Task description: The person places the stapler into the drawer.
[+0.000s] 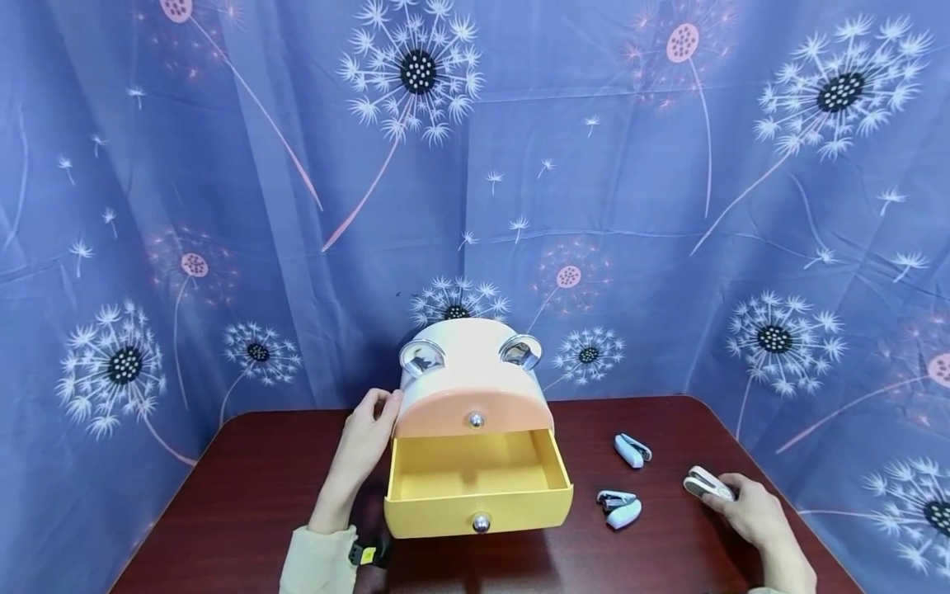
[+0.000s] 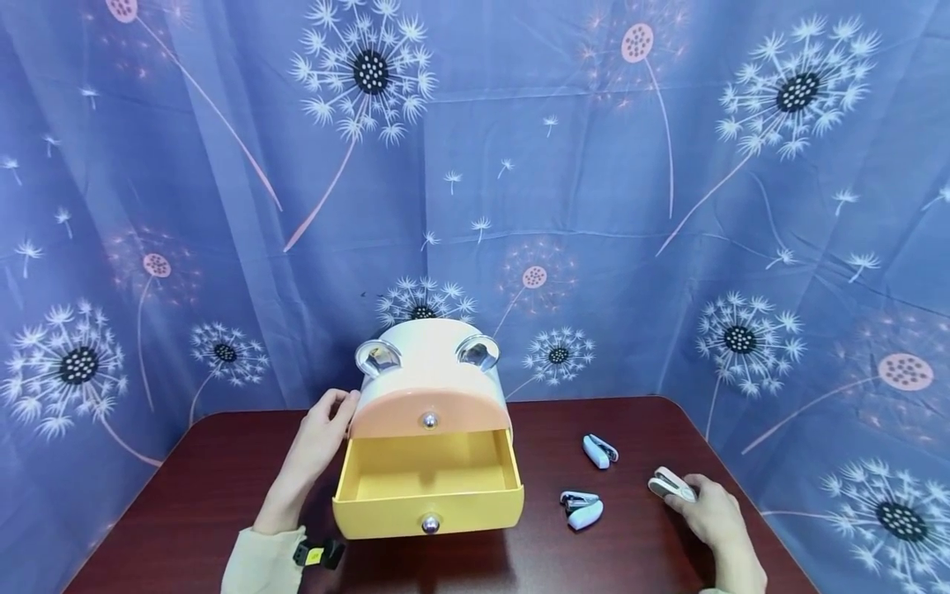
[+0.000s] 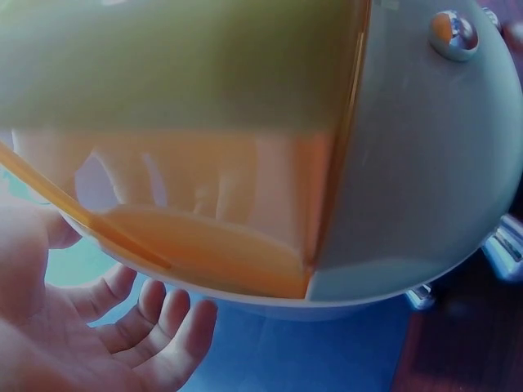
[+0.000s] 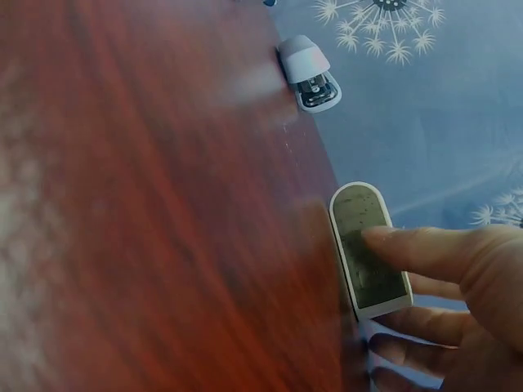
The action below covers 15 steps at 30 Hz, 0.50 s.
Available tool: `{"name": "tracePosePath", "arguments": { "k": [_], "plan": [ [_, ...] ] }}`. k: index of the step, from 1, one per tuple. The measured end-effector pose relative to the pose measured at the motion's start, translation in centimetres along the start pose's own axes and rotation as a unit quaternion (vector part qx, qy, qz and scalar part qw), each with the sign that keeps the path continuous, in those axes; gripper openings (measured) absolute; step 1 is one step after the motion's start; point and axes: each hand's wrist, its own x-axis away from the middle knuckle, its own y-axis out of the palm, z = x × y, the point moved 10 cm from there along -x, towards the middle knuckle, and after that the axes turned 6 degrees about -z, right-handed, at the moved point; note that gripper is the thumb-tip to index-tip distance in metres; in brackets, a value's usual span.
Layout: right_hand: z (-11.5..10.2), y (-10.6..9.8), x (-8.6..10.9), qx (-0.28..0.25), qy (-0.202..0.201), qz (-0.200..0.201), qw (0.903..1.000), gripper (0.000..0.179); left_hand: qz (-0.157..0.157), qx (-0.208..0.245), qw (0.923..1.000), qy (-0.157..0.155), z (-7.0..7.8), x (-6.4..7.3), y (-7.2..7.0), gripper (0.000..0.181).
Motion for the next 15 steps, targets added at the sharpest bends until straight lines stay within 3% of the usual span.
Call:
{"name": "tracePosePath", "arguments": {
  "k": [9,15],
  "plan": [
    [0.04,0.20,0.58,0.002,0.030,-0.019,0.9994,0.042,-0.005,0.002,1.0000,-0.002,-0.20,-0.09,0.25,0.047],
    [-0.93,-0.73,0.60,0.004,0.019,-0.010,0.9998,0.041,0.005,-0.006,1.0000,0.003,-0.01,-0.02,-0.05,0.047]
  ]
}}
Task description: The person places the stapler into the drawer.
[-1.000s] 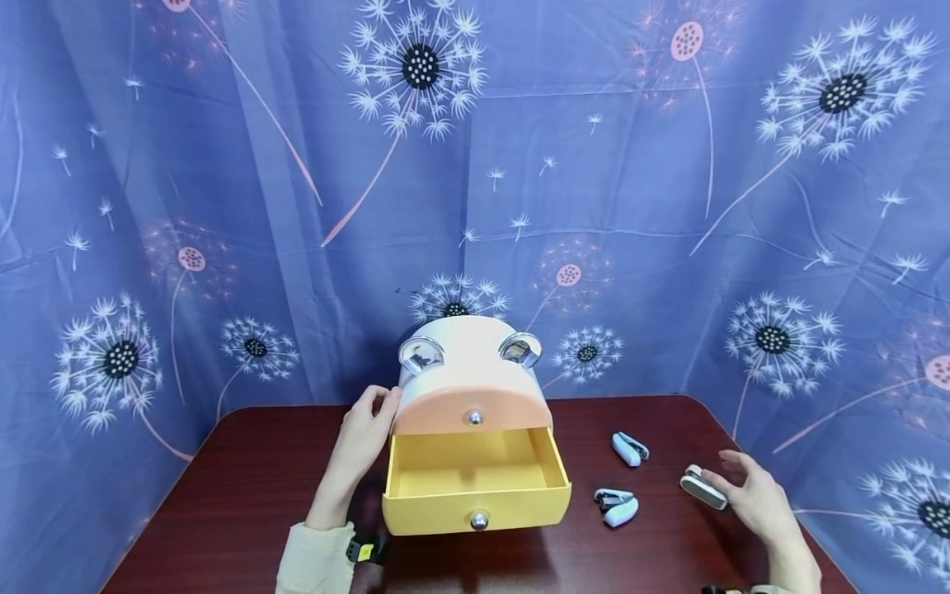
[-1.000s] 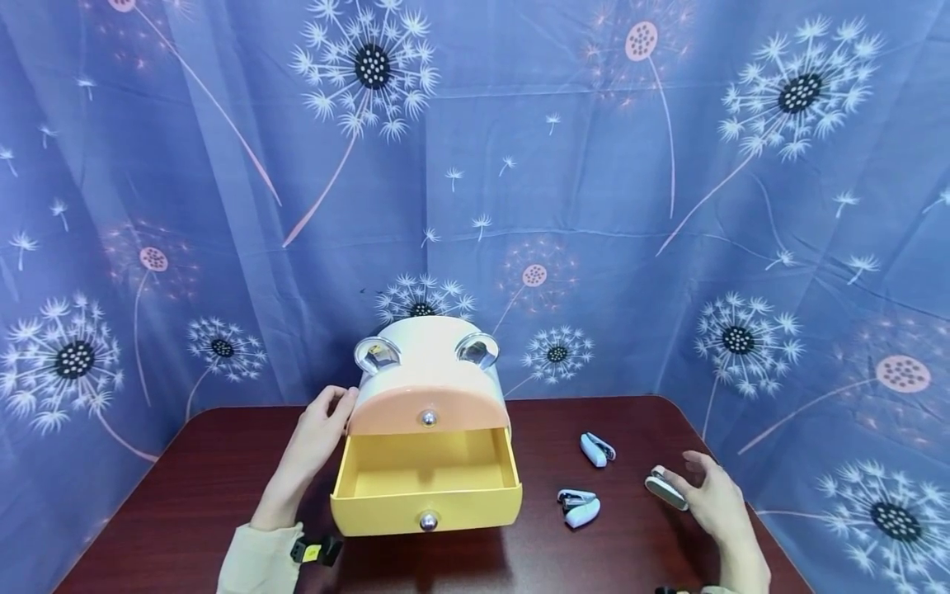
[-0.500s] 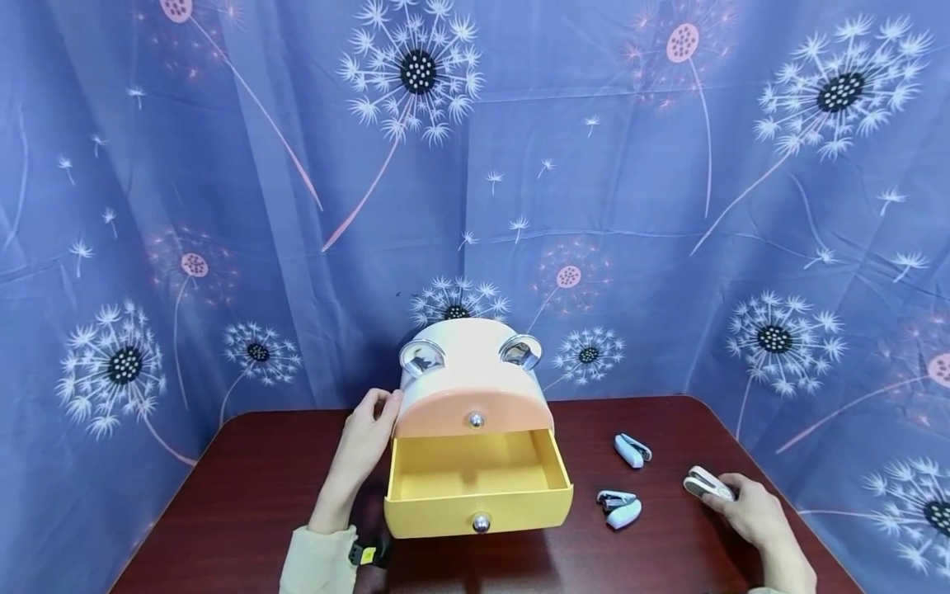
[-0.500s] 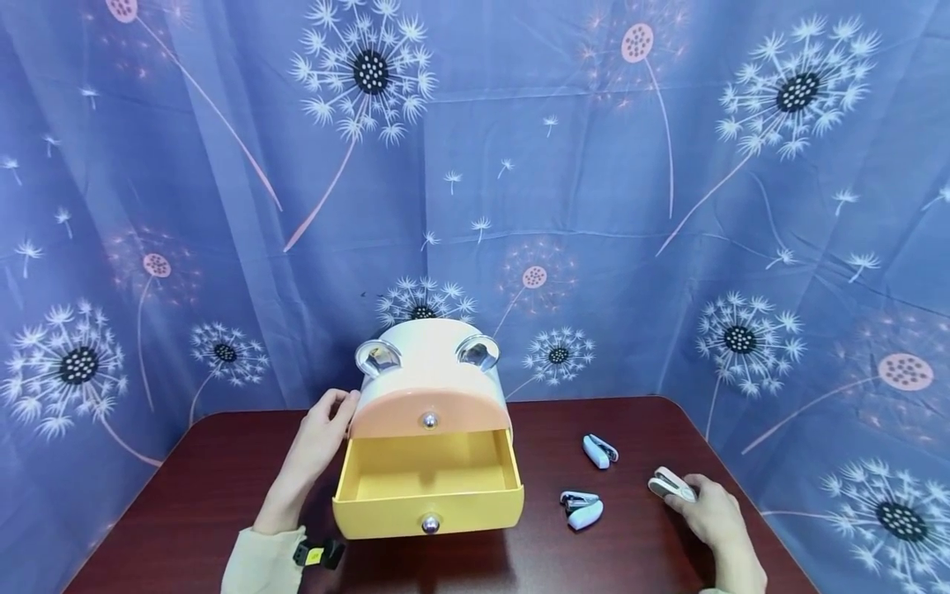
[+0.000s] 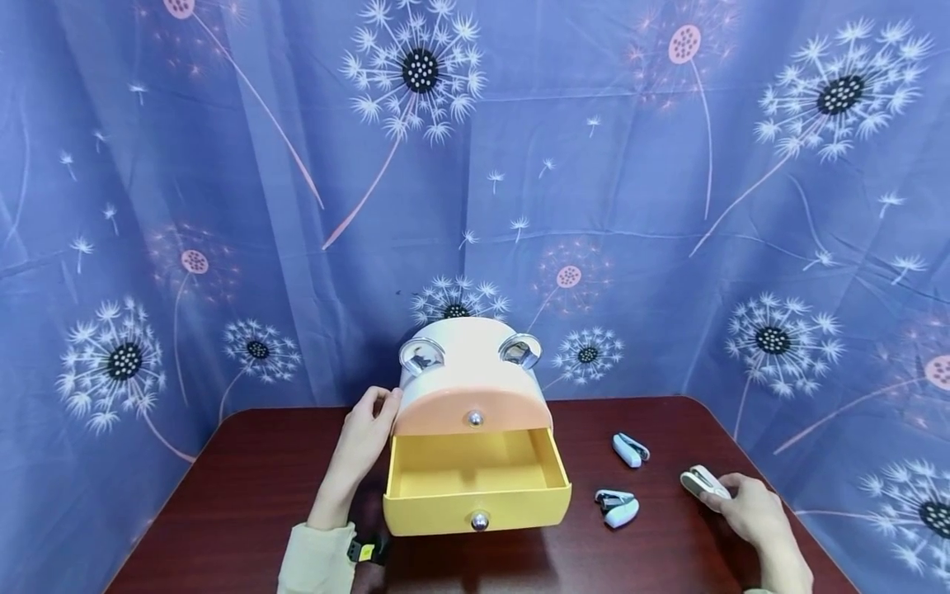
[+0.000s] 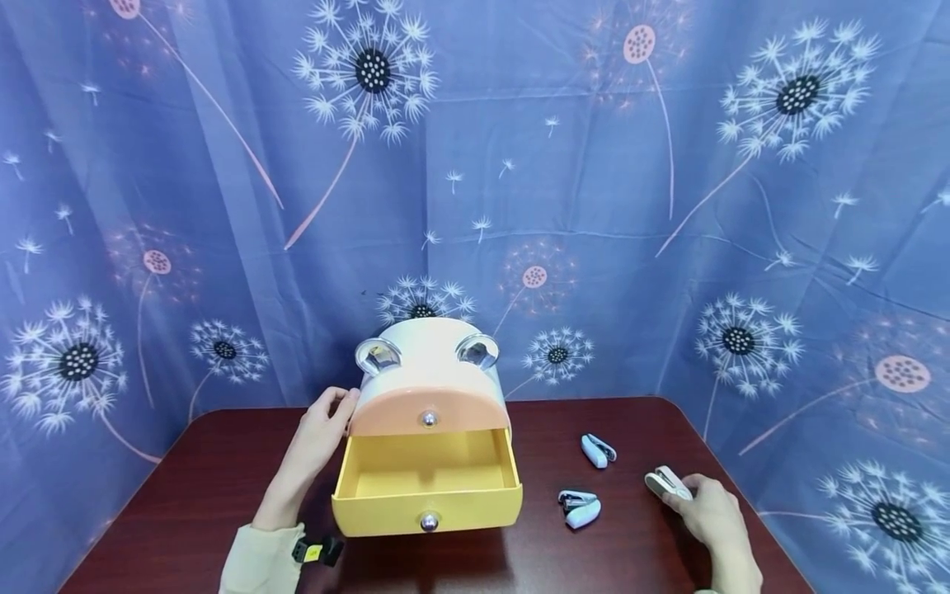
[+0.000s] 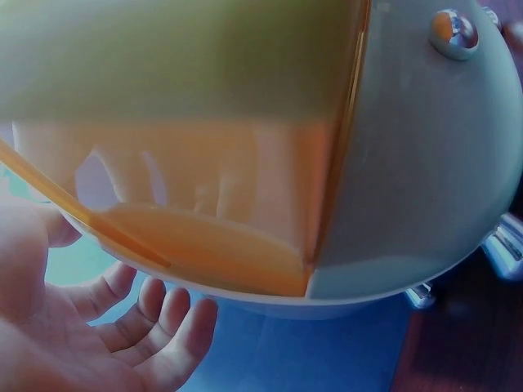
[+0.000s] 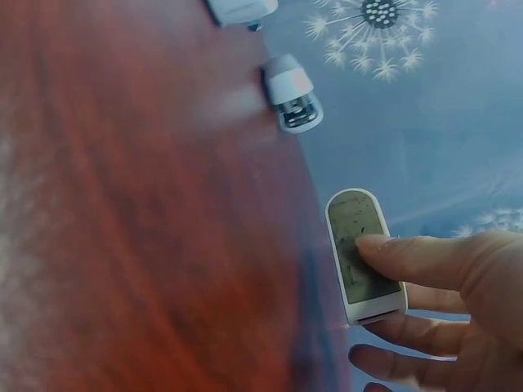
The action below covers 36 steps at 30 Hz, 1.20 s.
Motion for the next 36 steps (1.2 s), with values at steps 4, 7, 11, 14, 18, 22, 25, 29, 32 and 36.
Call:
{"name": "tracePosePath", "arguments": {
  "k": [4,7,11,14,18,22,25,29,32,36],
  "plan": [
    [-0.9,-1.0,0.2,0.002,-0.010,0.014,0.9998,0.043,0.002,-0.001,1.0000,-0.004,0.0,0.0,-0.1,0.047],
    [-1.8,-1.7,0.4,0.001,-0.013,0.024,0.9996,0.044,0.001,0.002,1.0000,-0.006,0.0,0.0,0.0,0.046],
    [-3.6,-2.8,0.7,-0.005,-0.023,0.036,0.9991,0.047,0.001,0.002,1.0000,-0.007,0.0,0.0,-0.1,0.045],
    [-5.2,-3.6,1.0,0.000,-0.038,0.049,0.9981,0.050,0.001,0.002,0.9999,-0.010,-0.1,0.0,-0.1,0.044],
    [-7.1,-4.7,1.6,0.012,-0.056,0.069,0.9960,0.051,-0.001,0.005,0.9999,-0.014,-0.1,0.1,-0.1,0.041],
    [-9.0,-6.2,2.7,0.013,-0.078,0.106,0.9912,0.050,-0.003,0.006,0.9999,-0.013,-0.1,0.0,-0.1,0.042],
    [-10.5,-7.2,3.6,0.011,-0.100,0.138,0.9853,0.047,-0.003,0.004,0.9999,-0.013,-0.2,0.0,-0.1,0.044],
    [-12.6,-8.4,4.9,0.006,-0.124,0.165,0.9785,0.045,-0.004,0.004,0.9999,-0.014,-0.2,0.0,-0.2,0.044],
    [-14.0,-8.9,5.7,0.000,-0.137,0.174,0.9750,0.046,-0.004,0.005,0.9999,-0.014,-0.2,0.0,-0.1,0.044],
    [-16.1,-9.0,6.4,-0.008,-0.161,0.185,0.9695,0.047,-0.004,0.004,0.9999,-0.015,-0.2,-0.1,-0.1,0.046]
  ]
}}
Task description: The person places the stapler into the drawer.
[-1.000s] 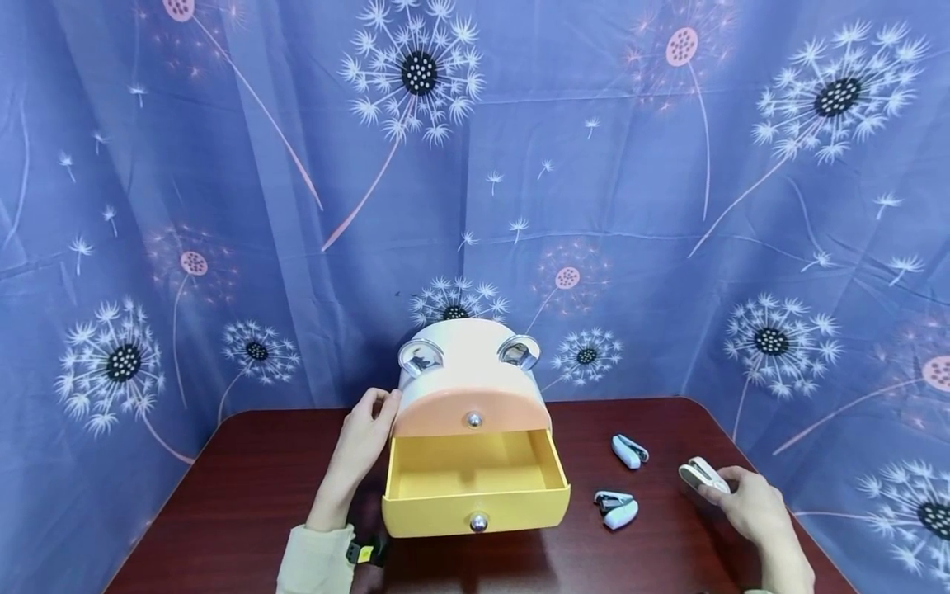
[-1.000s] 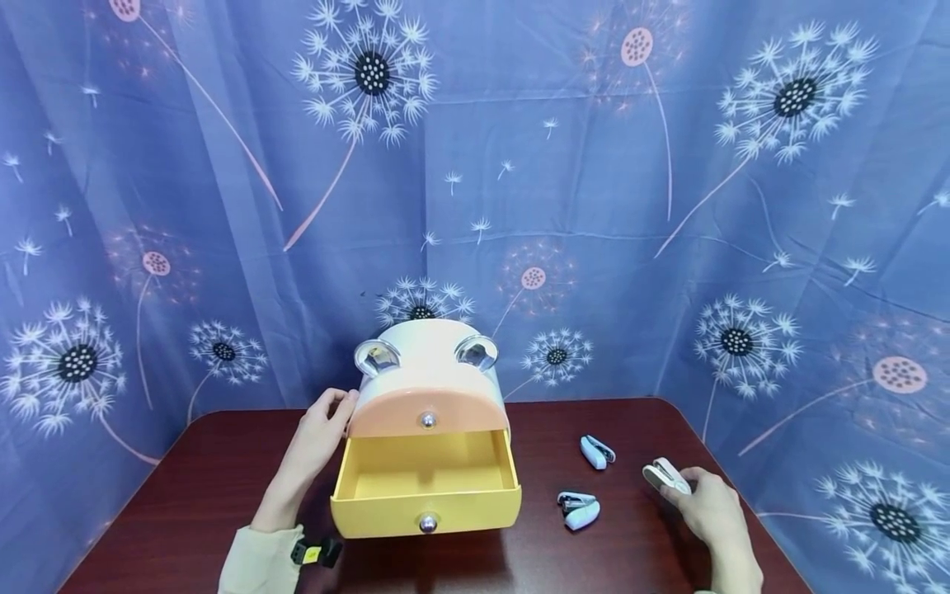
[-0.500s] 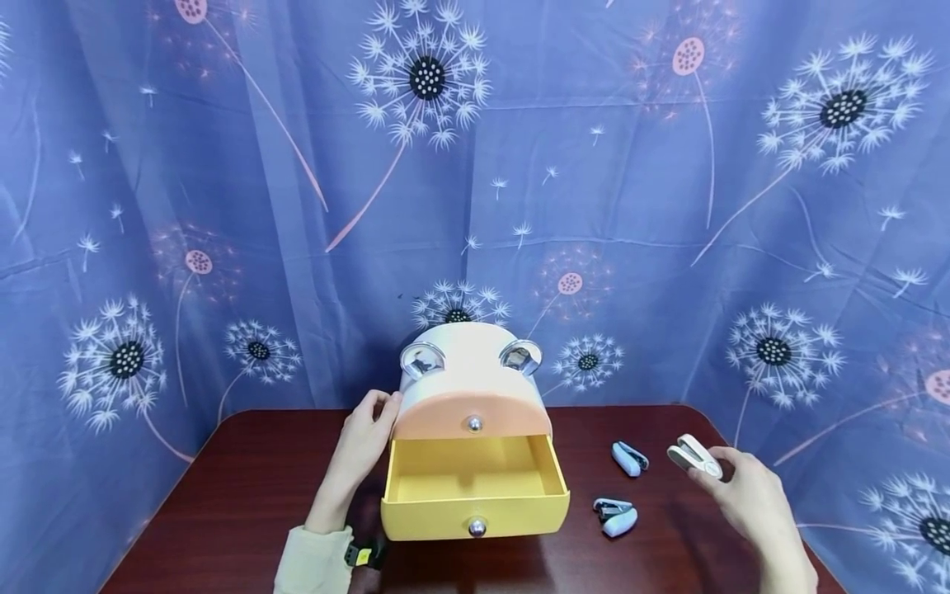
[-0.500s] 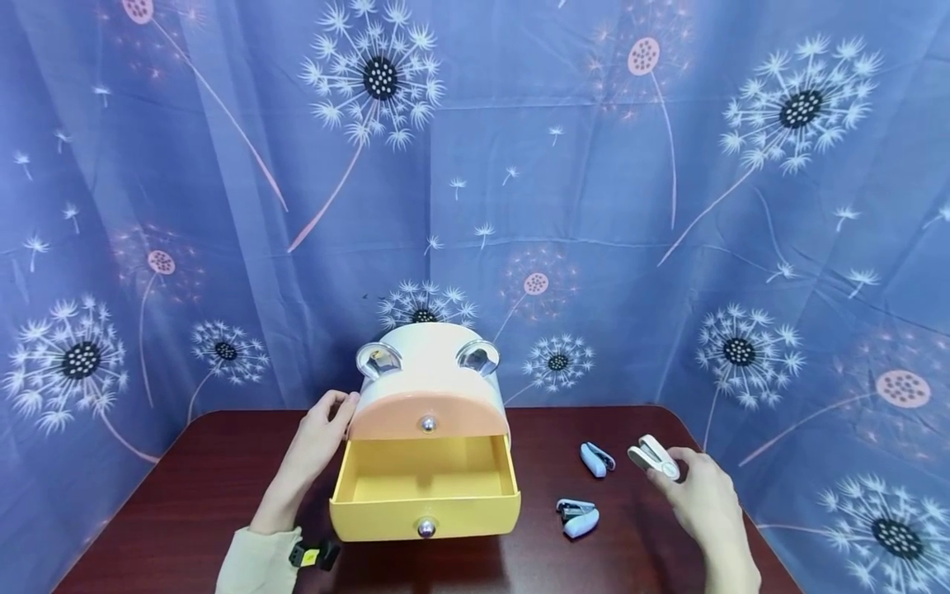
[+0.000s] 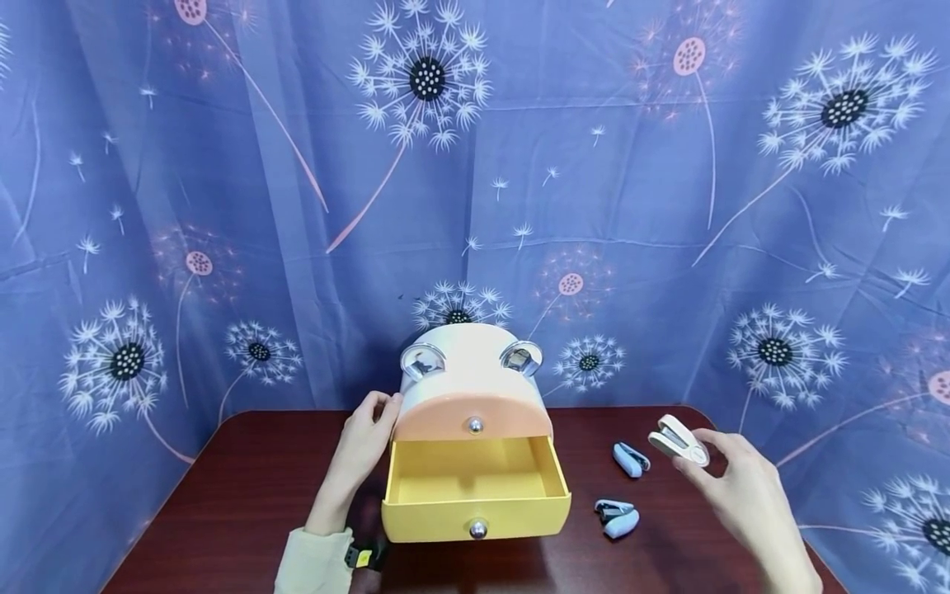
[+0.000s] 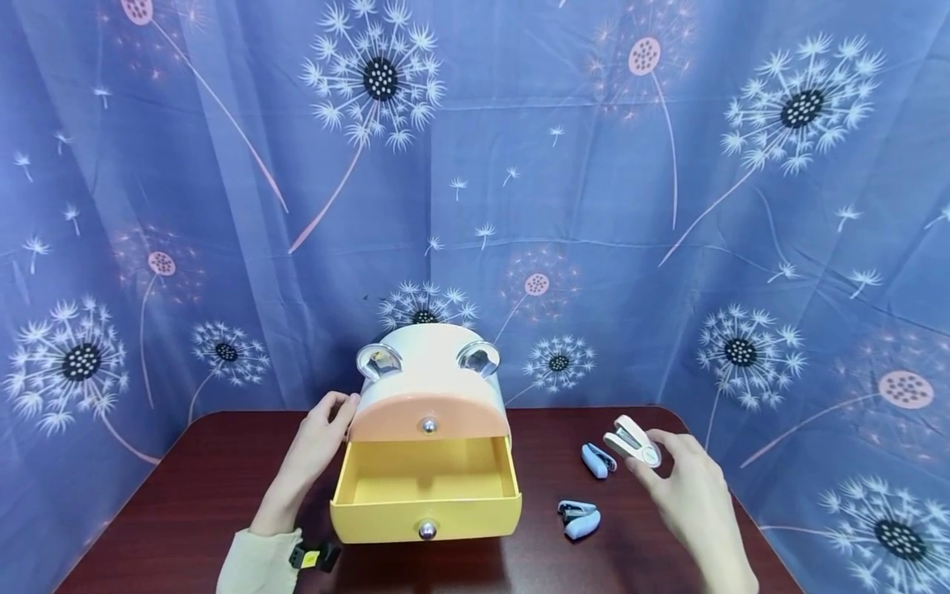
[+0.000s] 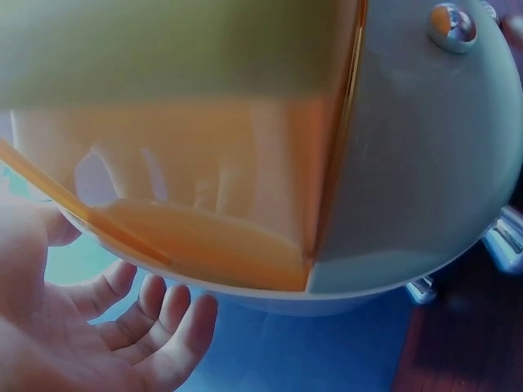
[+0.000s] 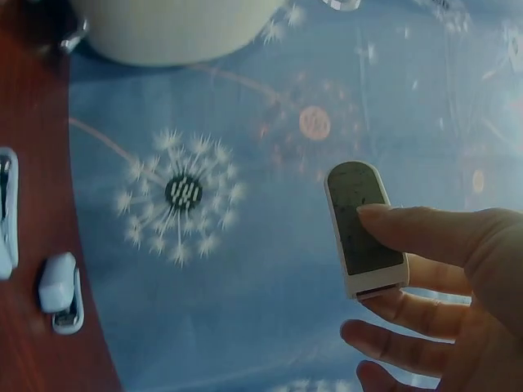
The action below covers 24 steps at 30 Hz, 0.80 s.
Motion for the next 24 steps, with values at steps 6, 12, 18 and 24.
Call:
{"name": "tracePosePath", "arguments": {
  "k": [6,12,18,24],
  "plan": [
    [-3.7,0.2,-0.1,-0.007,-0.048,0.026,0.9985,0.042,0.000,0.001,1.0000,-0.003,-0.1,0.1,0.0,0.044],
    [-6.9,1.5,-0.1,-0.003,-0.092,0.032,0.9953,0.040,0.004,-0.001,1.0000,-0.001,0.0,0.2,-0.1,0.043],
    [-9.9,3.0,0.3,0.001,-0.125,0.028,0.9917,0.041,-0.001,0.002,1.0000,-0.004,0.0,0.0,0.1,0.043],
    [-14.1,5.0,0.3,-0.001,-0.167,0.004,0.9859,0.039,-0.001,0.002,1.0000,0.001,0.1,0.1,0.0,0.047]
  ]
}}
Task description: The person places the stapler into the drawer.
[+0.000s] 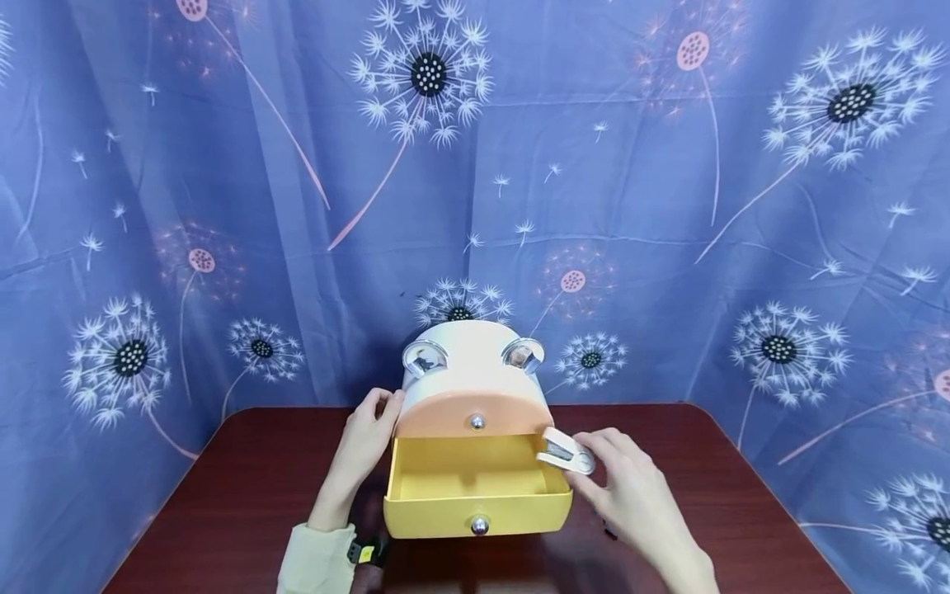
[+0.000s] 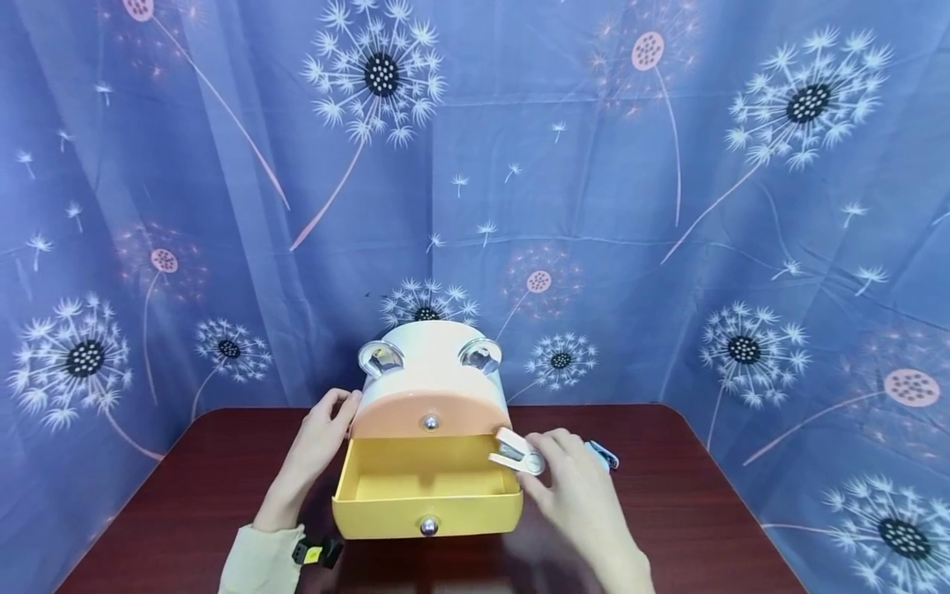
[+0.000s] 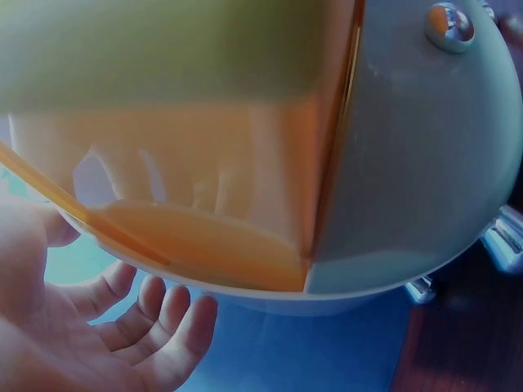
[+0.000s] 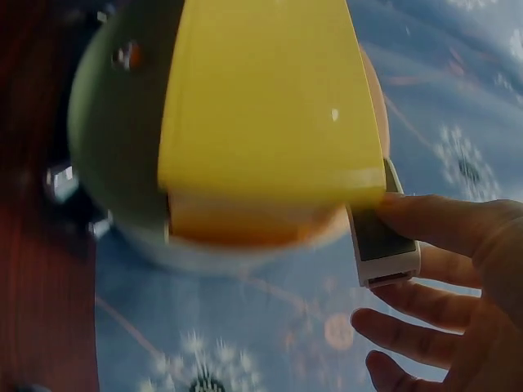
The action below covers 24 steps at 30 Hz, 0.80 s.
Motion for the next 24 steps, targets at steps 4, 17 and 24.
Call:
{"name": "tracePosePath", "arguments": {
  "k": [4,17,24],
  "plan": [
    [-2.4,1.2,-1.1,-0.005,-0.036,-0.011,0.9993,0.038,0.001,0.001,1.0000,0.000,0.0,-0.1,0.0,0.047],
    [-8.2,6.1,-3.8,-0.041,-0.068,-0.073,0.9942,0.036,0.001,0.004,1.0000,0.006,0.1,-0.1,0.1,0.043],
    [-10.1,8.7,-5.1,-0.077,-0.045,-0.117,0.9892,0.026,0.007,0.004,0.9999,0.011,0.2,0.0,-0.1,0.039]
  ]
}}
